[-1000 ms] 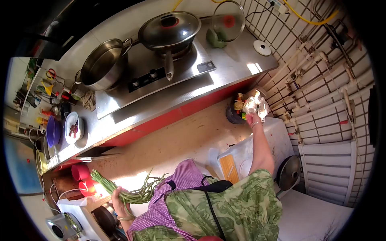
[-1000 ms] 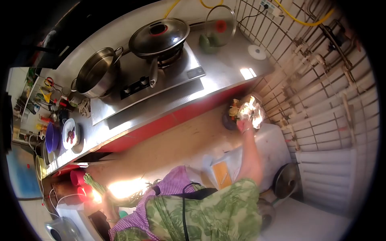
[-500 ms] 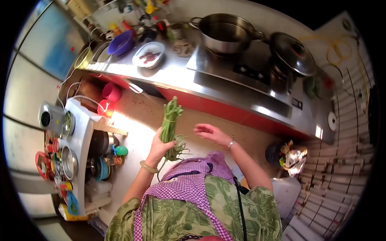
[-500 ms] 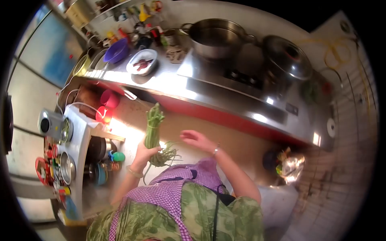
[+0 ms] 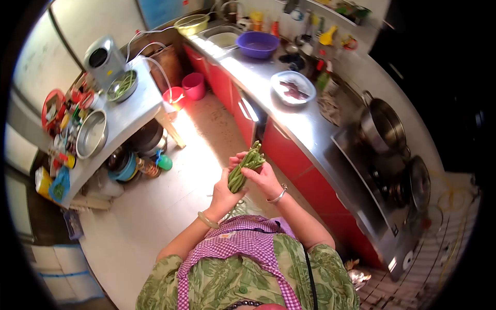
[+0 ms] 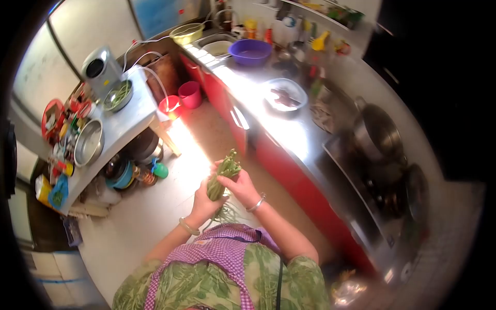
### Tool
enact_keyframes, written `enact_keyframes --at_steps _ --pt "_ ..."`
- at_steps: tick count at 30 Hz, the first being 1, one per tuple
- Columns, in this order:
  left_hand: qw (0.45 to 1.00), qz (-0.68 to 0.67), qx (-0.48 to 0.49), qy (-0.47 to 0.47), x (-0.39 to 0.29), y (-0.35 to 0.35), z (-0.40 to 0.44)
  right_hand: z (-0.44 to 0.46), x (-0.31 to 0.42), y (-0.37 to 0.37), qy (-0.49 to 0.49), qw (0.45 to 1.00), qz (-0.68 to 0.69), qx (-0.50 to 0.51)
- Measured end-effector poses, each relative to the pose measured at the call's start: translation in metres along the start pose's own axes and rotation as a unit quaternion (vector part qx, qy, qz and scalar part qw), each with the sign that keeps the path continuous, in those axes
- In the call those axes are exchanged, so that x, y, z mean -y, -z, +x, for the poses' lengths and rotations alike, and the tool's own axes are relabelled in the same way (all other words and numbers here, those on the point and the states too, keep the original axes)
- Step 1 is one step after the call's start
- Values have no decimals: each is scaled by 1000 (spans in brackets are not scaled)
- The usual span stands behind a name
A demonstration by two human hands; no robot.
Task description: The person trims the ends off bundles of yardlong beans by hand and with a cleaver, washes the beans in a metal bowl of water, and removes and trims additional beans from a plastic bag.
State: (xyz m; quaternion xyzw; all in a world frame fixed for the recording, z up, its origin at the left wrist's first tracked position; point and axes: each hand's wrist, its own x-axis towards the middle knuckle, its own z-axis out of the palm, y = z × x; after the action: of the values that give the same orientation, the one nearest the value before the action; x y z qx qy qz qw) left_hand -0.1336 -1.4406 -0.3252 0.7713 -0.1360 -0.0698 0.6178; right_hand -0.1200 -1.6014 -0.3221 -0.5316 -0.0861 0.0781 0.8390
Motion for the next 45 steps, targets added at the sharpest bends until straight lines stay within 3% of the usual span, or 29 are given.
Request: enact_keyframes --at_steps 1,6,9,10,13,16,20,23,25,28,29,31,33,34,35,39,41,42,45 --pt "999 3 -32 -30 0 13 4 14 -6 -9 1 1000 6 16" --pt "991 -98 83 33 27 100 27 72 -11 -64 -14 991 10 131" --pt "993 85 -9 79 28 125 35 105 -22 -74 -31 987 -35 152" --pt "984 138 -109 8 35 124 36 115 -27 -77 -12 989 -51 137" --pt "922 269 -258 -102 58 130 50 140 -39 -87 -28 994 -13 102" --pt "911 293 -271 -101 66 134 68 162 -58 -95 -56 997 32 45" --pt "924 287 -246 -54 53 147 94 205 -70 -85 -87 976 194 34" --pt "921 297 -242 -64 67 153 123 240 -69 -71 -108 968 201 109" --pt "986 2 -167 3 73 154 145 262 -54 -72 -117 962 207 134" --pt "963 30 -265 -49 64 149 183 298 -40 -66 -131 949 241 156" --pt "960 -67 -270 -40 58 146 194 309 -28 -66 -148 947 241 153" --pt "884 243 -387 -102 28 152 212 331 -28 -64 -157 943 237 176" --pt "892 231 -370 -118 41 155 227 347 -22 -69 -176 935 245 187" --pt "927 104 -351 -76 48 155 230 353 -22 -71 -171 943 214 188" --pt "925 13 -374 -63 51 157 238 361 -24 -74 -166 950 181 192" --pt "934 -26 -356 16 35 193 259 404 -23 -82 -168 942 97 273" --pt "946 -30 -322 35 64 221 256 430 -16 -77 -151 929 37 337" --pt "943 -30 -328 38 75 237 256 442 -19 -67 -117 938 -70 319" --pt "931 -70 -355 58 89 291 254 477 -9 -26 -215 940 -143 222"
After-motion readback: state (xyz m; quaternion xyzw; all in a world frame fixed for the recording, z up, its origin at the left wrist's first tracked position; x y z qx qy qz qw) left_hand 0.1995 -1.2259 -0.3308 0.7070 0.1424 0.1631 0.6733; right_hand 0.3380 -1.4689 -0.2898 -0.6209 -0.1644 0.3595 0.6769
